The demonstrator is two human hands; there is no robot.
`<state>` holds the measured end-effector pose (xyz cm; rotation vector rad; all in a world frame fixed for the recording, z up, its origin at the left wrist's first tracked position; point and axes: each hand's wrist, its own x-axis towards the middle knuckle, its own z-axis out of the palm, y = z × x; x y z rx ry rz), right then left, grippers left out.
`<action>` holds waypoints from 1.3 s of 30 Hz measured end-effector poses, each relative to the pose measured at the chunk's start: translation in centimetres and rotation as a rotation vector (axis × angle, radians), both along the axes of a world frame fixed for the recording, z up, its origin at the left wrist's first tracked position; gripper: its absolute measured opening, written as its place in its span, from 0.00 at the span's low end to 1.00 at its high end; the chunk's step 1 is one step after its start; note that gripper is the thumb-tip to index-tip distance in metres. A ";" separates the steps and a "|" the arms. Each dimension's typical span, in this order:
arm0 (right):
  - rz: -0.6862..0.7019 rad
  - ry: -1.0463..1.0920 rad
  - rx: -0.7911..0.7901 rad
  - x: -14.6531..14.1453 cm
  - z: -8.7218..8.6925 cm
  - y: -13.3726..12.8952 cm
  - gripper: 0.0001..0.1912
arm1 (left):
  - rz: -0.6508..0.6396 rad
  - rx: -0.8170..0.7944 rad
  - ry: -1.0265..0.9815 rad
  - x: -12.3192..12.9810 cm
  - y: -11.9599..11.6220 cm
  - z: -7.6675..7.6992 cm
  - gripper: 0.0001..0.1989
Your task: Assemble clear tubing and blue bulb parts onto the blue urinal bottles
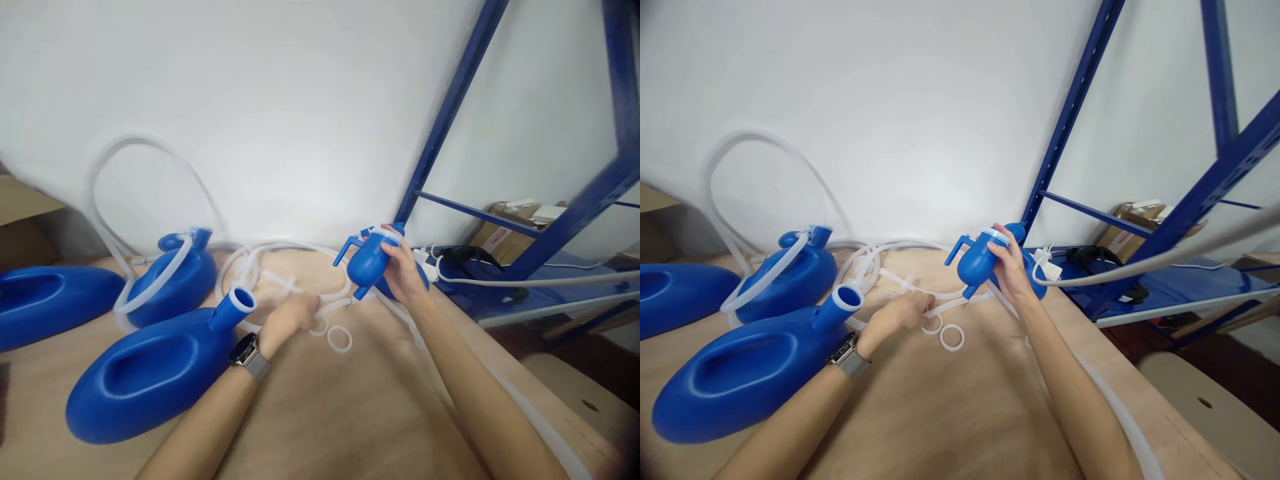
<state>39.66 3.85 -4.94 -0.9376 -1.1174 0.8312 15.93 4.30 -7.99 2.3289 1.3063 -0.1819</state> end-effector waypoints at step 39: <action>0.426 -0.959 -0.444 4.8 -3.3 0.5 0.20 | -0.046 0.521 -0.226 1.0 -1.8 2.9 0.13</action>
